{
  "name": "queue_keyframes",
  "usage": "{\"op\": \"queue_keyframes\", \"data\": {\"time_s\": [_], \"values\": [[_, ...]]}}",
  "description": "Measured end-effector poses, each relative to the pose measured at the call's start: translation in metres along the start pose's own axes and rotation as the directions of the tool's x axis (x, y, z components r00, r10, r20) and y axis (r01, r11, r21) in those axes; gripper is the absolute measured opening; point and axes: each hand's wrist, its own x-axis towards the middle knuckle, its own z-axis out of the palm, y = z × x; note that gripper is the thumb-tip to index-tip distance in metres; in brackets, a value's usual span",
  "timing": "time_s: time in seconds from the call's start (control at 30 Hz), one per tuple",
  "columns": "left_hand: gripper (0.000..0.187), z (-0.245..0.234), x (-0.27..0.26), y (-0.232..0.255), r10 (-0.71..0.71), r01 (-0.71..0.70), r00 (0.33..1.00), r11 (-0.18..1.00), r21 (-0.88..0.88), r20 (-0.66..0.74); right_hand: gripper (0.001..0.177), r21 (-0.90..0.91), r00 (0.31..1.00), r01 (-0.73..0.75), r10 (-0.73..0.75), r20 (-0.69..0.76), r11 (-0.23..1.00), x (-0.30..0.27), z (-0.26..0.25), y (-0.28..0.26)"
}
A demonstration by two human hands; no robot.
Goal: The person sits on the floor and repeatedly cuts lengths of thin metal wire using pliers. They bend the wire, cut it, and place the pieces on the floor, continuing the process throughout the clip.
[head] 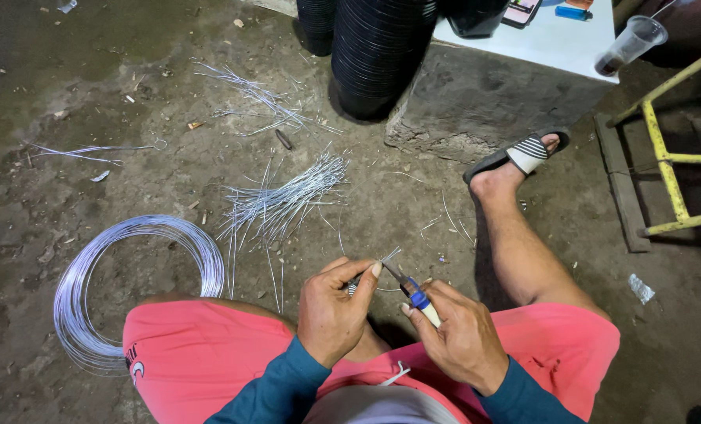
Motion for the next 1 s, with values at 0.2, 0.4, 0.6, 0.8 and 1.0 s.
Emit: {"op": "queue_keyframes", "data": {"time_s": [0.2, 0.4, 0.6, 0.8, 1.0], "values": [[0.022, 0.002, 0.002, -0.006, -0.036, 0.035, 0.999, 0.999, 0.018, 0.018, 0.022, 0.003, 1.0, 0.014, -0.014, 0.003, 1.0, 0.0, 0.003, 0.003], [0.021, 0.003, 0.005, -0.013, -0.01, 0.009, 1.0, 1.0, 0.019, 0.022, 0.019, -0.005, 0.997, -0.049, 0.049, 0.066, 0.999, 0.002, 0.006, 0.009], [0.021, 0.004, 0.01, -0.015, -0.054, 0.054, 0.998, 0.998, 0.016, 0.04, 0.017, 0.005, 0.997, -0.059, 0.059, 0.058, 0.998, 0.005, 0.01, 0.015], [0.021, 0.007, 0.014, -0.015, -0.093, 0.091, 0.994, 0.995, 0.035, 0.062, 0.018, -0.03, 0.997, -0.061, 0.062, 0.041, 0.998, 0.009, 0.01, 0.019], [0.021, 0.013, 0.019, -0.023, -0.07, 0.067, 0.996, 0.997, 0.046, 0.061, 0.016, -0.093, 0.998, -0.054, 0.055, 0.011, 0.994, 0.011, 0.013, 0.026]]}}
